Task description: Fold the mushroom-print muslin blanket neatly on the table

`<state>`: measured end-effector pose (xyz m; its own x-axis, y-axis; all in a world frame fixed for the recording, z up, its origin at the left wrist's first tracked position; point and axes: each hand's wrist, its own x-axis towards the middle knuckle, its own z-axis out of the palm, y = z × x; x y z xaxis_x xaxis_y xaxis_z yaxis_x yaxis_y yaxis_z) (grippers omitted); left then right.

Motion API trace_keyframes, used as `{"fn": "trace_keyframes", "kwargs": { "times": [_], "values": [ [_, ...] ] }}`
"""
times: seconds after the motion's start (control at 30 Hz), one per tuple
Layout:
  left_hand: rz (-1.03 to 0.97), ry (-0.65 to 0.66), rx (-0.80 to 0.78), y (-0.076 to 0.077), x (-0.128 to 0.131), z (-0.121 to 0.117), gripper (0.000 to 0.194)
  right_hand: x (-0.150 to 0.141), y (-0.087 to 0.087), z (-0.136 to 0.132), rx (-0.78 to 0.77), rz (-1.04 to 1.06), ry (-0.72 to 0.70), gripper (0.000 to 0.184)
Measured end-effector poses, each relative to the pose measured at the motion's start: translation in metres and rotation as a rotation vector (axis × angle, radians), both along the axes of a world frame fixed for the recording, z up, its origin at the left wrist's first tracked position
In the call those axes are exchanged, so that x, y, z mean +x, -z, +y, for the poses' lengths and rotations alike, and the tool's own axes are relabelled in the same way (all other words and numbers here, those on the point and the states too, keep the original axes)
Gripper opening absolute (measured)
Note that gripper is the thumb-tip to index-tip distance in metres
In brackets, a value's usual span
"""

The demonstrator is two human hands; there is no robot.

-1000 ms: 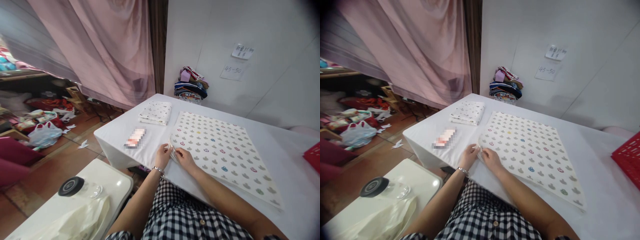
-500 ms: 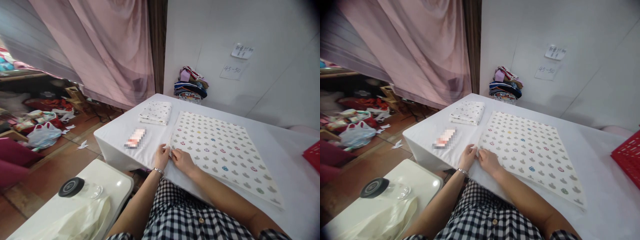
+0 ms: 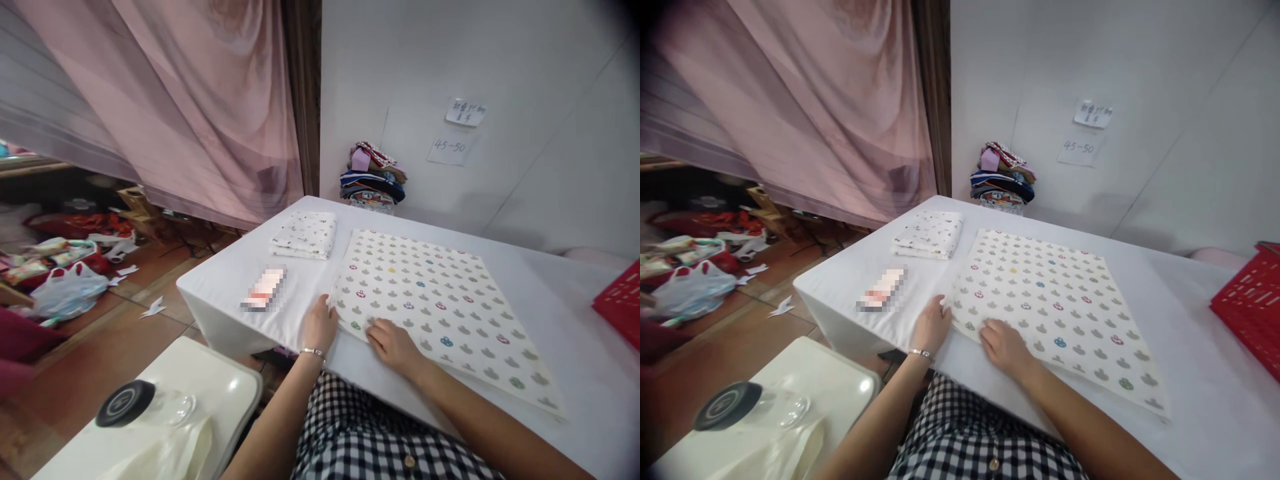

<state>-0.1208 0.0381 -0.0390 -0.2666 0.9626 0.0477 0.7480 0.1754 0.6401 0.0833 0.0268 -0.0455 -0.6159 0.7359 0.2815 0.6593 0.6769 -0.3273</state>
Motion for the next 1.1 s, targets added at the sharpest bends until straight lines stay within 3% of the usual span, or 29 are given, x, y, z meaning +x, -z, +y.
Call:
{"fn": "trace_keyframes", "kwargs": {
  "times": [0.17, 0.33, 0.43, 0.5, 0.63, 0.73, 0.83, 1.0, 1.1],
  "values": [
    [0.144, 0.043, -0.047, -0.005, 0.003, -0.001, 0.036, 0.019, -0.001, -0.008, -0.069, 0.040, -0.050, 0.027],
    [0.214, 0.057, -0.050, -0.004, -0.002, 0.001, 0.036, 0.026, -0.004, -0.002, -0.049, 0.016, 0.008, 0.027],
    [0.341, 0.060, 0.023, -0.007, 0.000, 0.001, 0.038, 0.026, 0.003, -0.001, -0.011, -0.034, 0.007, 0.027],
    [0.458, 0.061, 0.151, -0.010, 0.007, 0.002, 0.039, 0.024, 0.009, 0.000, 0.004, -0.043, 0.022, 0.025],
    [0.568, 0.279, 0.373, -0.006, 0.031, 0.009, 0.040, 0.019, 0.014, 0.004, 0.024, -0.052, 0.056, 0.021],
    [0.583, 0.383, 0.279, 0.006, 0.040, 0.016, 0.043, 0.027, 0.009, 0.004, 0.005, 0.038, 0.020, 0.021],
    [0.576, 0.371, 0.121, 0.017, 0.035, 0.023, 0.048, 0.057, 0.000, -0.002, -0.031, 0.197, 0.060, 0.022],
    [0.612, 0.394, 0.039, 0.022, 0.026, 0.025, 0.055, 0.162, 0.002, -0.037, -0.091, 0.205, 0.616, 0.026],
    [0.645, 0.391, 0.023, 0.024, 0.025, 0.025, 0.057, 0.222, 0.016, -0.071, -0.129, 0.137, 0.796, 0.034]
  ]
}}
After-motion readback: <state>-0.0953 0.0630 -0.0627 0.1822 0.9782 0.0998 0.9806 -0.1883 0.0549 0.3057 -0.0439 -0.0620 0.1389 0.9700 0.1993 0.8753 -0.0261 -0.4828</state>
